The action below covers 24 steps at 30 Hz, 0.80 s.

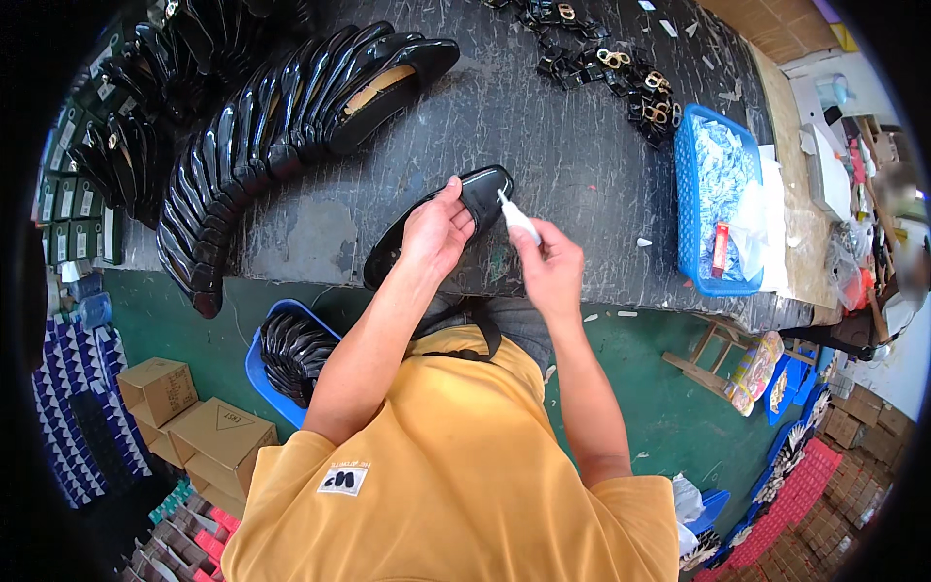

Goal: Apply glue and attach decorative buckles to the front of black shoes.

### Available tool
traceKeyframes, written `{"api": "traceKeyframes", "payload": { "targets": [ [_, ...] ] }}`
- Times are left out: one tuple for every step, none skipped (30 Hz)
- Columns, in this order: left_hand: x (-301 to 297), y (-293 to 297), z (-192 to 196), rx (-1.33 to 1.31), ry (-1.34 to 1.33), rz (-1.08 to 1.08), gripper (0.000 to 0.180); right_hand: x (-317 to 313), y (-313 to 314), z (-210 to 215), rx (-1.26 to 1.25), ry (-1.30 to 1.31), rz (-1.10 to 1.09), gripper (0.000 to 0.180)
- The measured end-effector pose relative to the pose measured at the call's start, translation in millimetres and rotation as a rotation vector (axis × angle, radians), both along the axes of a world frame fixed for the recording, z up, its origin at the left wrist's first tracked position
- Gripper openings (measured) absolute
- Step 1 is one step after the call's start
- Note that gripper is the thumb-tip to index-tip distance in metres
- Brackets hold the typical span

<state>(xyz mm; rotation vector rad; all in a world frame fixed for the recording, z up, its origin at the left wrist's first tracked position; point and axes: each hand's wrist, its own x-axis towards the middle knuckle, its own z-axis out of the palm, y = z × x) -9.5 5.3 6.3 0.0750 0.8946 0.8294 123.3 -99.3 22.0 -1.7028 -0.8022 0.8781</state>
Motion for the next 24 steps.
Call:
{"api": "traceKeyframes", "payload": {
  "targets": [
    [0.2, 0.5, -0.5, -0.008, -0.002, 0.001, 0.028, 7.1, 3.2, -3.8, 0.057, 0.09, -0.011, 0.016],
    [1.0, 1.2, -1.3, -0.015, -0.005, -0.002, 0.029, 23.4, 5.1, -19.7, 0.126, 0.134, 0.04, 0.021],
    [0.4, 1.0, -2.4, -0.01, -0.002, -0.007, 0.029, 27.5, 13.0, -17.3, 0.104, 0.209, -0.01, 0.019],
    [-0.2, 0.9, -3.2, -0.009, -0.007, -0.014, 0.029, 32.5, 22.0, -14.2, 0.085, 0.282, -0.059, 0.016],
    [0.5, 1.5, -2.7, -0.004, -0.017, -0.026, 0.03, 44.1, 31.2, -21.2, 0.144, 0.263, -0.058, 0.015],
    [-0.1, 1.3, -4.3, 0.006, -0.024, -0.044, 0.03, 52.7, 42.2, -30.0, 0.156, 0.256, -0.073, 0.015],
    [-0.9, 1.2, -7.4, 0.008, 0.002, -0.069, 0.032, 64.3, 52.9, -38.6, 0.204, 0.01, -0.091, 0.017],
    [-2.9, 2.0, -9.8, 0.013, 0.027, -0.09, 0.033, 75.3, 62.7, -43.6, 0.248, -0.237, -0.106, 0.019],
    [-5.5, 1.3, -11.4, 0.021, 0.043, -0.099, 0.037, 81.0, 71.7, -43.6, 0.248, -0.454, -0.1, 0.022],
    [-8.0, 1.1, -10.7, 0.042, 0.046, -0.108, 0.04, 82.6, 79.6, -43.8, 0.237, -0.671, -0.095, 0.024],
    [-6.8, 1.7, -8.8, 0.048, 0.058, -0.125, 0.041, 89.8, 84.8, -51.1, 0.215, -0.64, -0.1, 0.027],
    [-9.3, 2.3, -8.8, 0.053, 0.075, -0.128, 0.042, 89.1, 87.9, -51.0, 0.172, -0.602, -0.085, 0.029],
    [-10.0, 2.3, -11.9, 0.064, 0.058, -0.144, 0.042, 91.4, 85.5, -49.3, 0.178, -0.612, -0.051, 0.03],
    [-14.2, 3.0, -17.4, 0.06, 0.076, -0.126, 0.043, 89.7, 83.7, -45.0, 0.19, -0.616, -0.004, 0.031],
    [-14.5, 3.2, -17.3, 0.056, 0.093, -0.111, 0.044, 91.4, 80.8, -39.1, 0.294, -0.627, 0.014, 0.03],
    [-14.5, 1.5, -17.4, 0.069, 0.083, -0.114, 0.044, 103.1, 83.7, -36.9, 0.306, -0.638, 0.008, 0.03],
    [-11.7, 0.5, -13.0, 0.072, 0.085, -0.107, 0.044, 126.0, 86.1, -36.7, 0.236, -0.657, -0.066, 0.028],
    [-11.1, 0.0, -10.1, 0.069, 0.092, -0.101, 0.045, 144.2, 89.0, -37.2, 0.162, -0.667, -0.143, 0.026],
    [-11.0, 0.1, -13.8, 0.074, 0.084, -0.107, 0.045, 163.1, 101.0, -33.6, 0.087, -0.849, -0.234, 0.025],
    [-7.9, 1.5, -13.0, 0.087, 0.08, -0.123, 0.045, 183.1, 118.2, -28.6, 0.006, -1.029, -0.332, 0.025],
    [-7.5, 0.8, -12.4, 0.071, 0.092, -0.125, 0.044, 190.7, 131.6, -23.6, 0.01, -1.027, -0.343, 0.025],
    [-7.4, 0.9, -15.2, 0.035, 0.12, -0.124, 0.043, 194.9, 145.4, -25.4, -0.207, -1.101, -0.314, 0.025],
    [-8.3, 0.9, -15.0, 0.045, 0.088, -0.121, 0.043, 197.2, 155.6, -22.7, -0.399, -1.184, -0.287, 0.025],
    [-8.1, 1.2, -15.6, 0.053, 0.088, -0.117, 0.043, 198.2, 157.2, -24.8, -0.389, -1.184, -0.289, 0.025]
  ]
}}
